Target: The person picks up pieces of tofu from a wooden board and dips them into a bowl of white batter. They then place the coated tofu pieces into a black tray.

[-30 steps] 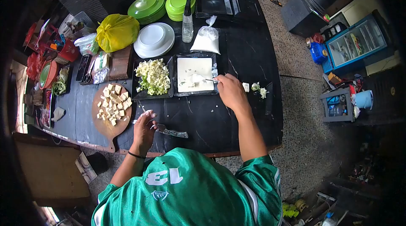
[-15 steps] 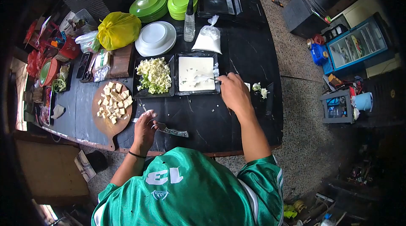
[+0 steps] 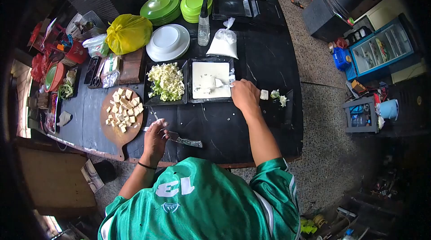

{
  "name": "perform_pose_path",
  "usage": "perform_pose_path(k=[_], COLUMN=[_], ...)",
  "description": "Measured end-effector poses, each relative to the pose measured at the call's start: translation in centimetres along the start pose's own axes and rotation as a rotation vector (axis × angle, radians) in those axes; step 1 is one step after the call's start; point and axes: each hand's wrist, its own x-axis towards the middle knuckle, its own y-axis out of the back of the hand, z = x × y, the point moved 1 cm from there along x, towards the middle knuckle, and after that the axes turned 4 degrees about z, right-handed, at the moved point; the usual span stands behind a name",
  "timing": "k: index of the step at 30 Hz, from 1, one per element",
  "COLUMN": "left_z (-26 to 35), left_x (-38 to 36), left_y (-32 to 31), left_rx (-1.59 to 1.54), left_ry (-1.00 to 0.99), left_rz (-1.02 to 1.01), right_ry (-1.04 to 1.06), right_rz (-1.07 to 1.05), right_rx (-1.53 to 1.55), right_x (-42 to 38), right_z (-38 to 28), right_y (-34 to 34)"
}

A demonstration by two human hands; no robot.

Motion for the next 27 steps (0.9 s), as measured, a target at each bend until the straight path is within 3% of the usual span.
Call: perform_pose_path(k=[12,17,27], left_z=[0.6,0.5,0.1], left_x=[-0.3,-0.1,0.0], left_y=[-0.2,0.0,-0.3], left_rx=[0.007,-0.002,0.018], left_ry=[-0.021,-0.026,-0.009], left_rz=[0.008,0.003,-0.01], right_ry=[0.038,0.112,0.232], right_rz=[-0.063,0.005,0.145], right_rx=[0.277,0.346,0.19], right_x=[3.4,2.9,-0.6], right_z=[-1.5,-0.5,-1.1], right_y=[-2.9,-2.4,2.3])
